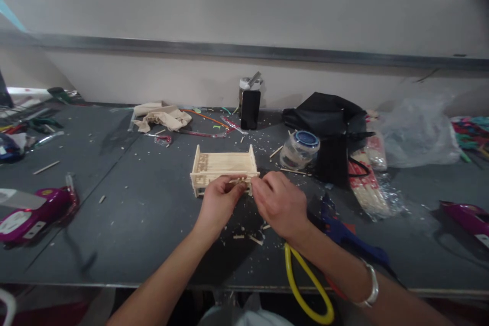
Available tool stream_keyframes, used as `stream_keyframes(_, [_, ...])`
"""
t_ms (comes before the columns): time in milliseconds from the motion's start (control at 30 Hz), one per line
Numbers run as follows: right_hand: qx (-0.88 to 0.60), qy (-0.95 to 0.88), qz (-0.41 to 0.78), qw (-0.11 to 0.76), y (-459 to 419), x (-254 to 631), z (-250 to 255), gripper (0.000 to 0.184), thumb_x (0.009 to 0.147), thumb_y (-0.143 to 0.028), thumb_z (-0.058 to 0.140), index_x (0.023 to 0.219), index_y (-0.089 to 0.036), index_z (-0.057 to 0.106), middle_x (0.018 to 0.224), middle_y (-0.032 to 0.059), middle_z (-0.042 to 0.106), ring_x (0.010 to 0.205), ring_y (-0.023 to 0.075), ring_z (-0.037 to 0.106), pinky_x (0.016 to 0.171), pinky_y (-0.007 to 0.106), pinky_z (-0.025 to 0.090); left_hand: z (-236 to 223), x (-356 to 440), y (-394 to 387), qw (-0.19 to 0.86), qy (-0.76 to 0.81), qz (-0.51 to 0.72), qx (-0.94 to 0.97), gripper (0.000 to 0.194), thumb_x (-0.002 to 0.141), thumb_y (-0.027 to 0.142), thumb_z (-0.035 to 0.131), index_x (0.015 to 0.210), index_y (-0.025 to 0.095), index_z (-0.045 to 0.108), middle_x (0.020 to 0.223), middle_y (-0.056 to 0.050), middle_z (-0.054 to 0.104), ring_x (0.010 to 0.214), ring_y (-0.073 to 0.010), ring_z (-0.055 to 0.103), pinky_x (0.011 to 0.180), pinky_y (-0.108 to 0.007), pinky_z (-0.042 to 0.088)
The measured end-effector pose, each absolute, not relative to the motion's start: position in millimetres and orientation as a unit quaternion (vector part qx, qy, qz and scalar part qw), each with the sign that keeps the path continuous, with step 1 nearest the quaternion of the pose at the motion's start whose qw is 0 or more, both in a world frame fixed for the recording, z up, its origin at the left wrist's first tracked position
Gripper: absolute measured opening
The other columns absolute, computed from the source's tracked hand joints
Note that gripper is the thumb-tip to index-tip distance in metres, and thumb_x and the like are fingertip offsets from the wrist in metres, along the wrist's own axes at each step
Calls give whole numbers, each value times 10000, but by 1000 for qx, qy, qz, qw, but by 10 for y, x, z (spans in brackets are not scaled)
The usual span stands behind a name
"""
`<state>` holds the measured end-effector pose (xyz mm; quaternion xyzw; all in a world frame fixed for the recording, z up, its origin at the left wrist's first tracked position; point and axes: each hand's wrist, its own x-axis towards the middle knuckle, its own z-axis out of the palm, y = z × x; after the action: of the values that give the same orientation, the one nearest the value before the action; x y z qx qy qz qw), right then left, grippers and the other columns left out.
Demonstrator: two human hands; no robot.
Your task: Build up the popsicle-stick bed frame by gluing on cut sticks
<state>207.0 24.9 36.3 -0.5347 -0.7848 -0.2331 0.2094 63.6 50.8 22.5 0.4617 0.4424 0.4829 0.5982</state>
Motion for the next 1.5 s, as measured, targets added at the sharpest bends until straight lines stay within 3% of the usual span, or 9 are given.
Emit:
stream_keyframes(167, [-525, -793, -201, 234, 251, 2106, 318, 140, 879, -205, 530, 967, -214, 639, 751, 26, 574, 748, 176, 519, 613, 277, 341, 276, 645, 504, 600, 444, 482, 460, 226, 690, 275, 700, 869, 139, 708, 786, -45, 717, 725, -138, 623, 639, -216, 444])
stream_keyframes(333, [-529, -755, -86, 378, 206, 2187, 305, 153, 875, -189, 542, 1004, -204, 624, 772, 4, 591, 711, 124, 564, 656, 222, 415, 319, 649, 477, 600, 469, 475, 442, 236, 681, 283, 711, 869, 140, 705, 590, 6, 639, 538, -99, 539, 482, -189, 360])
stream_keyframes(433, [-525, -744, -50, 410, 173, 2233, 311, 125, 870, -165, 545, 951, -196, 635, 745, 1, 584, 681, 116, 563, 651, 214, 430, 325, 652, 477, 599, 477, 468, 441, 251, 676, 281, 714, 881, 137, 705, 541, 31, 598, 459, -67, 460, 432, -175, 296])
stream_keyframes(633, [-506, -780, -119, 349, 194, 2227, 272, 163, 897, -196, 532, 997, -223, 659, 758, 7, 587, 703, 121, 562, 654, 222, 405, 325, 656, 483, 595, 475, 473, 443, 232, 670, 272, 714, 861, 141, 710, 548, 23, 610, 461, -69, 470, 419, -170, 290])
stream_keyframes(833, [-490, -802, -200, 278, 276, 2149, 298, 170, 902, -199, 528, 996, -212, 670, 701, 9, 552, 655, 135, 504, 579, 254, 334, 303, 642, 483, 604, 463, 476, 441, 218, 687, 271, 703, 864, 145, 711, 715, -32, 697, 564, -99, 561, 462, -180, 364])
stream_keyframes(1033, [-505, -794, -196, 278, 297, 2120, 257, 152, 909, -208, 515, 929, -201, 666, 696, 10, 552, 681, 138, 512, 607, 254, 338, 315, 638, 477, 605, 468, 473, 438, 185, 710, 262, 684, 866, 168, 719, 491, 15, 595, 598, -135, 599, 540, -208, 442])
stream_keyframes(1500, [-492, -812, -153, 275, 325, 2120, 279, 175, 914, -178, 470, 889, -189, 642, 723, 23, 569, 722, 149, 540, 640, 247, 377, 311, 646, 473, 607, 466, 480, 430, 235, 692, 288, 697, 882, 152, 716, 427, 53, 488, 456, -97, 476, 470, -195, 371])
